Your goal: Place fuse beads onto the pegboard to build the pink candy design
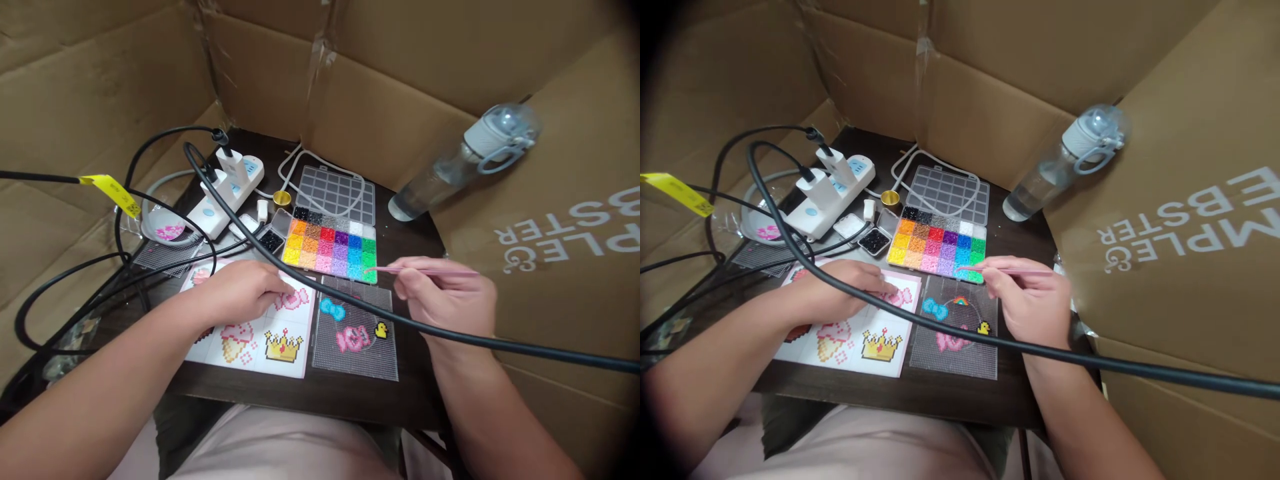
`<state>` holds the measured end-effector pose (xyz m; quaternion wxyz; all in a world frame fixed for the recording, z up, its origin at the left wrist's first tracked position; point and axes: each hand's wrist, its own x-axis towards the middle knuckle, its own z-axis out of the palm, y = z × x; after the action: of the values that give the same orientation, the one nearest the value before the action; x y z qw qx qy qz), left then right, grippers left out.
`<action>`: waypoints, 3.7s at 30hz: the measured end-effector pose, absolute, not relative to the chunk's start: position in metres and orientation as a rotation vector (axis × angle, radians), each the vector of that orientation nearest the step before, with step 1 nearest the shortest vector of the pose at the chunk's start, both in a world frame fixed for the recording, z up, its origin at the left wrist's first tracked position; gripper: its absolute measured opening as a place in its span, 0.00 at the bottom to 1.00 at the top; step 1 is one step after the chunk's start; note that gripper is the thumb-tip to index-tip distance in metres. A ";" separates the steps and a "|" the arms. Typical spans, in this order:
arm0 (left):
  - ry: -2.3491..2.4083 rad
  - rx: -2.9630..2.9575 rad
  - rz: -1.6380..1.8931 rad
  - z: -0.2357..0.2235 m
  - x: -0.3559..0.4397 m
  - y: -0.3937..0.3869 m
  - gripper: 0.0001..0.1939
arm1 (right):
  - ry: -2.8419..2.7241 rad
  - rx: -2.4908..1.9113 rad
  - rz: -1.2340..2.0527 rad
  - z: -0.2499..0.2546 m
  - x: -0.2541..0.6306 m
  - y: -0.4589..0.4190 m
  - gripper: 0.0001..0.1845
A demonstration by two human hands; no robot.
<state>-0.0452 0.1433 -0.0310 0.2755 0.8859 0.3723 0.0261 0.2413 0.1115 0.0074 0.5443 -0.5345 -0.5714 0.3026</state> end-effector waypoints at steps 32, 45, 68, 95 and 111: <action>1.103 2.384 -0.030 -0.029 -0.043 0.144 0.20 | -1.607 -1.381 0.640 -0.049 0.261 0.029 0.08; 1.067 2.386 -0.050 -0.030 -0.043 0.146 0.21 | -1.615 -1.377 0.651 -0.049 0.261 0.029 0.08; 1.028 2.351 0.082 -0.031 -0.045 0.141 0.19 | -1.572 -1.272 0.585 -0.019 0.268 0.074 0.06; 1.049 2.318 0.101 -0.035 -0.046 0.141 0.20 | -1.530 -1.456 0.847 -0.041 0.222 0.148 0.06; 1.014 2.330 0.023 -0.035 -0.047 0.144 0.19 | -1.534 -1.474 0.841 -0.042 0.220 0.148 0.06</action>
<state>-0.0471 0.1439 -0.0354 0.2957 0.8759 0.3811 0.0085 0.2197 0.1478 -0.0423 0.4141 -0.5865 -0.6104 0.3346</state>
